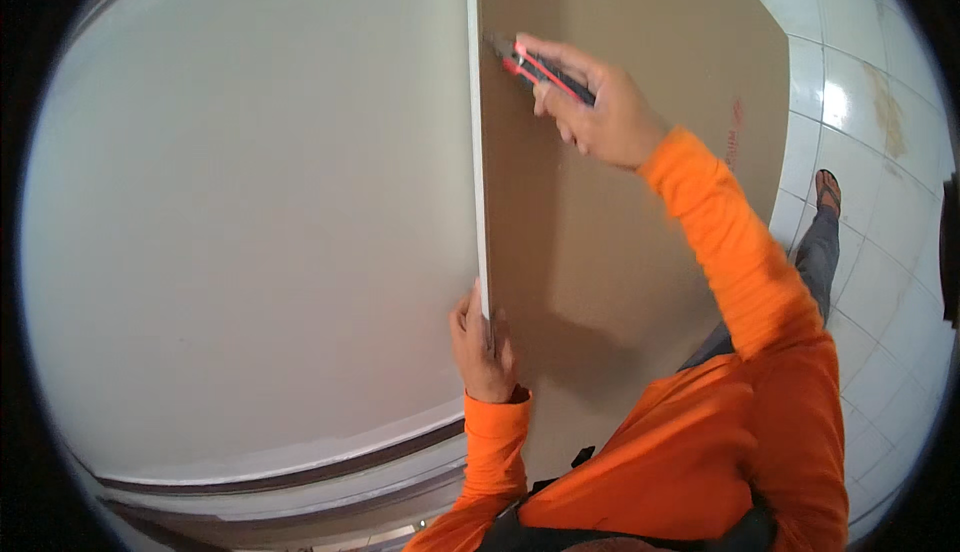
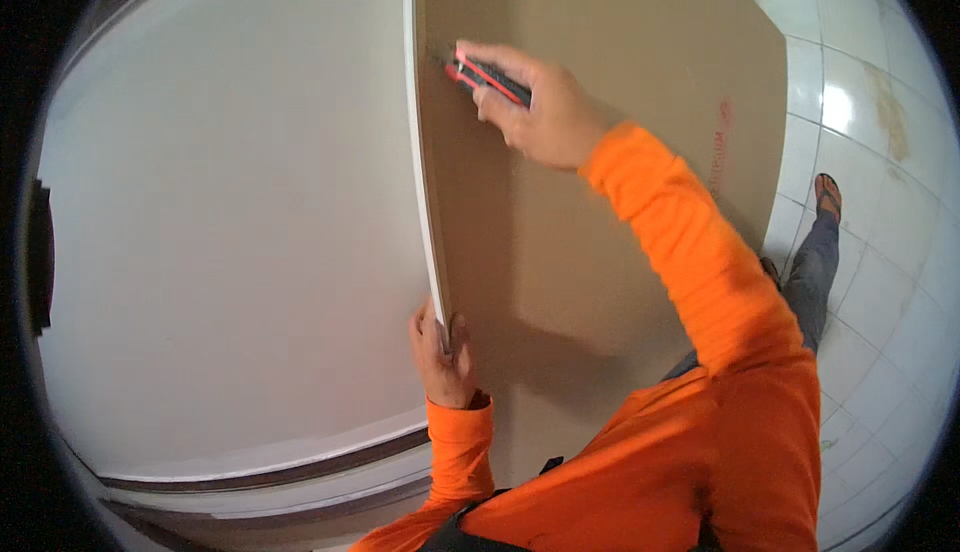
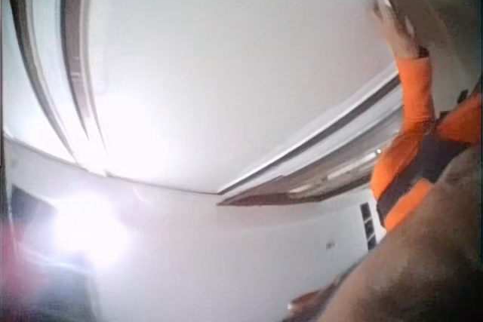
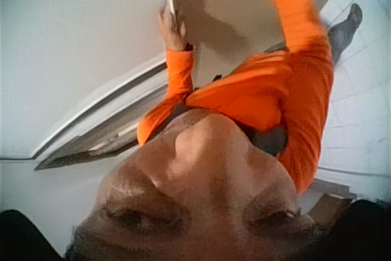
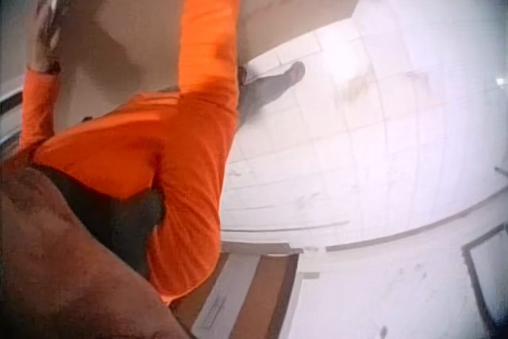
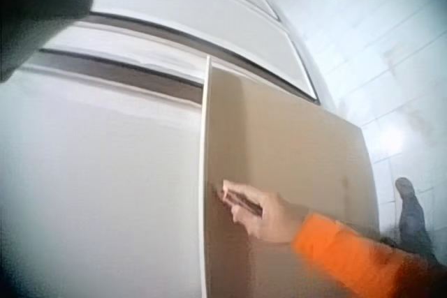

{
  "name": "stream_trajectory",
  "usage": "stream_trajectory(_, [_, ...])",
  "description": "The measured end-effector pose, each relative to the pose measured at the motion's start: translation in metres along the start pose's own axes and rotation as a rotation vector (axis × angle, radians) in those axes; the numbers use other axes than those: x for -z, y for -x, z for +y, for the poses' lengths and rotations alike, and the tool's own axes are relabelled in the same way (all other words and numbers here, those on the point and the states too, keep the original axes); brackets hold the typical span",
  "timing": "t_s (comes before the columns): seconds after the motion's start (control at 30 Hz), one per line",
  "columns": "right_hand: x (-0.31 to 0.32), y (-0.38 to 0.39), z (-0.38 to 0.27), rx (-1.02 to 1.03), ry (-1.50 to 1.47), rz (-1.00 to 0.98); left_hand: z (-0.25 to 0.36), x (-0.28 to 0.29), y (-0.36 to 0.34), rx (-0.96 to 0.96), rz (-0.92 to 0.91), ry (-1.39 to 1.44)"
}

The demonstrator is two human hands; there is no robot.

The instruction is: The person cuts a large board using a utility knife. They use one hand to hold and stabilize the board while repeatedly scoring the edge of the board with the knife held in the other hand.

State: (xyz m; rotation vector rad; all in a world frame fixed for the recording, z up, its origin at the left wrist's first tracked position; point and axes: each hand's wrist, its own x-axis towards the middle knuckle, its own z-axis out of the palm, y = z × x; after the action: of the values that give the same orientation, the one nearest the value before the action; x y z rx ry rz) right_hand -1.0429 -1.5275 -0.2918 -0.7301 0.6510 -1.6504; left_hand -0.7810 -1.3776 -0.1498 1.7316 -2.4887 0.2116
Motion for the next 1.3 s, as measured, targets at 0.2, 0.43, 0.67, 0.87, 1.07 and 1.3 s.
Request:
stream_trajectory(0.2, [-0.016,0.002,-0.004,0.037,-0.039,0.050,-0.058,0.016,0.066,-0.011,-0.094,0.160])
stream_trajectory(0.43, [-0.020,0.002,-0.011,0.052,0.130,0.127,-0.069,0.012,0.081,0.057,-0.137,0.225])
stream_trajectory(0.67, [-0.019,0.003,-0.007,0.068,-0.047,0.057,-0.080,0.008,0.089,0.235,-0.156,0.323])
stream_trajectory(0.87, [-0.009,0.002,-0.005,-0.040,-0.204,-0.020,-0.083,0.009,0.101,0.314,-0.120,0.244])
stream_trajectory(1.07, [-0.020,-0.005,0.010,0.148,-0.148,0.112,-0.078,0.013,0.102,0.330,-0.095,0.154])
stream_trajectory(1.3, [-0.032,0.005,0.021,0.184,-0.211,0.162,-0.063,0.007,0.100,0.315,-0.010,0.145])
